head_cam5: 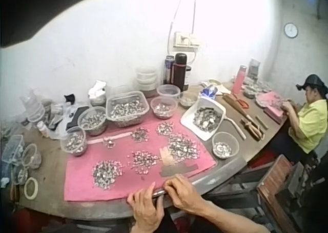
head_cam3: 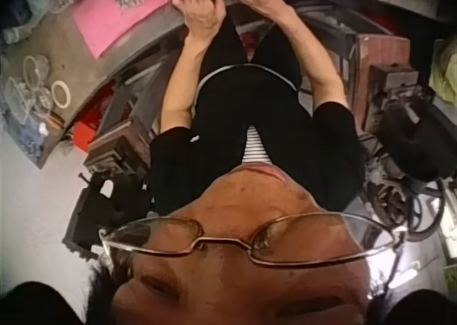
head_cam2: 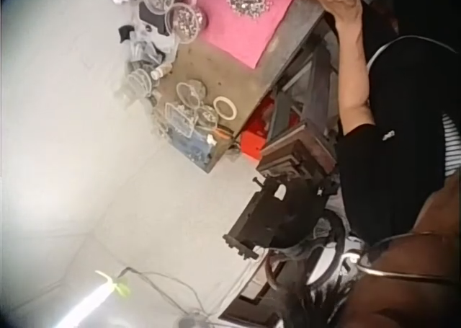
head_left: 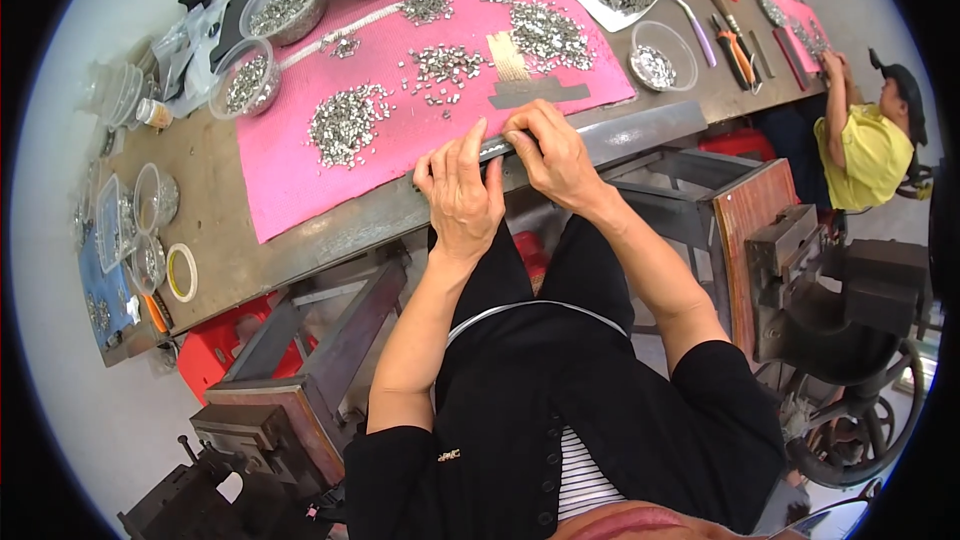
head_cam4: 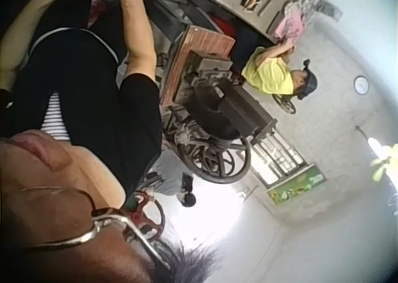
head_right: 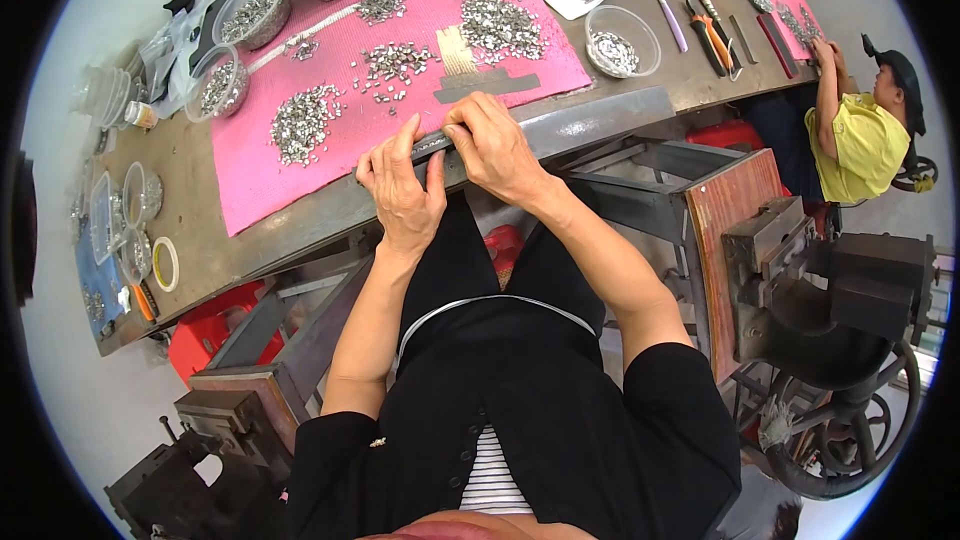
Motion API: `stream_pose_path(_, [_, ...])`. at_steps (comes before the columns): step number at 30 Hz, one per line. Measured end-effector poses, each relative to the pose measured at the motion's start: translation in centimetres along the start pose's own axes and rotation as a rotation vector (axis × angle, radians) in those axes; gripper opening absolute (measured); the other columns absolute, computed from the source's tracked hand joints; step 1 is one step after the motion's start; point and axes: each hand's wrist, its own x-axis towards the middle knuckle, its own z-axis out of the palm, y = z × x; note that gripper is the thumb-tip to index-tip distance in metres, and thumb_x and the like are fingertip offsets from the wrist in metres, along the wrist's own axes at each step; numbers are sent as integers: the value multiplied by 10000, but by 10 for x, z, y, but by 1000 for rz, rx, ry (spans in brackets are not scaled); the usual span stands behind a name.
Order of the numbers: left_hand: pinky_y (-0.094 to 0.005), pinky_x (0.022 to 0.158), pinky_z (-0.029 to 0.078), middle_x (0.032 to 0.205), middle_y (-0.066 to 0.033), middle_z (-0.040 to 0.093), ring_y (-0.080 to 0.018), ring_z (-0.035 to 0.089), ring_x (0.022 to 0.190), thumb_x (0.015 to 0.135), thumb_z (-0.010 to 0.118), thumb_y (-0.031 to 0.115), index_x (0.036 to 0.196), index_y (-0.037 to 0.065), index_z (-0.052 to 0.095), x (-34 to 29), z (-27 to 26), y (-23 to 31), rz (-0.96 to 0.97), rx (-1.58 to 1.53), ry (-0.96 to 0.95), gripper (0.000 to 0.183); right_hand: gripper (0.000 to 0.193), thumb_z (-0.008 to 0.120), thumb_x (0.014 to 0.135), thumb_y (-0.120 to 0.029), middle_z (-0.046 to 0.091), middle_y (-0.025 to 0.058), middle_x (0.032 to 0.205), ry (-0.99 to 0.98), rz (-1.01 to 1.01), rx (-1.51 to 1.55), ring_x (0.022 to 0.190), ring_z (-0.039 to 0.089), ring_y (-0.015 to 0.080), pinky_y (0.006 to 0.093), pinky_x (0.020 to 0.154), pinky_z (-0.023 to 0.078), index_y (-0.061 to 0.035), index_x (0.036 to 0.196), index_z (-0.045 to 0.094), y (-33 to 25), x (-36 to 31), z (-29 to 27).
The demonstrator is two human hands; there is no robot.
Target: Assembling small metal components into a guide rail or jig on a workbench.
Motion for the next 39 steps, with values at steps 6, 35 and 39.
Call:
stream_pose_path(6, [-442, 1027, 333, 1172, -97, 639, -263, 586, 1077, 825, 758, 77, 1408, 64, 512, 1, -10, 5, -65, -30, -83, 633, 133, 681, 844, -1, 629, 116, 969, 67, -169, -129, 899, 607, 324, 416, 817, 453, -17, 962, 621, 0, -10, 1])
stream_pose_path(35, [-513, 982, 333, 829, -90, 729, -284, 687, 842, 847, 670, 166, 885, 107, 729, 149, 39, -135, -128, 13, -85, 92, 116, 586, 898, -145, 626, 108, 900, 10, -250, -515, 907, 600, 302, 432, 809, 444, -60, 862, 657, 101, 153, 64])
stream_pose_path(39, [-408, 770, 515, 789, -150, 714, -289, 706, 744, 847, 659, 81, 907, 25, 675, 150, 14, -115, -120, -158, -154, 83, 119, 573, 887, -129, 652, 139, 908, -29, -231, -477, 903, 618, 347, 470, 815, 457, -46, 880, 657, 104, 159, 60])
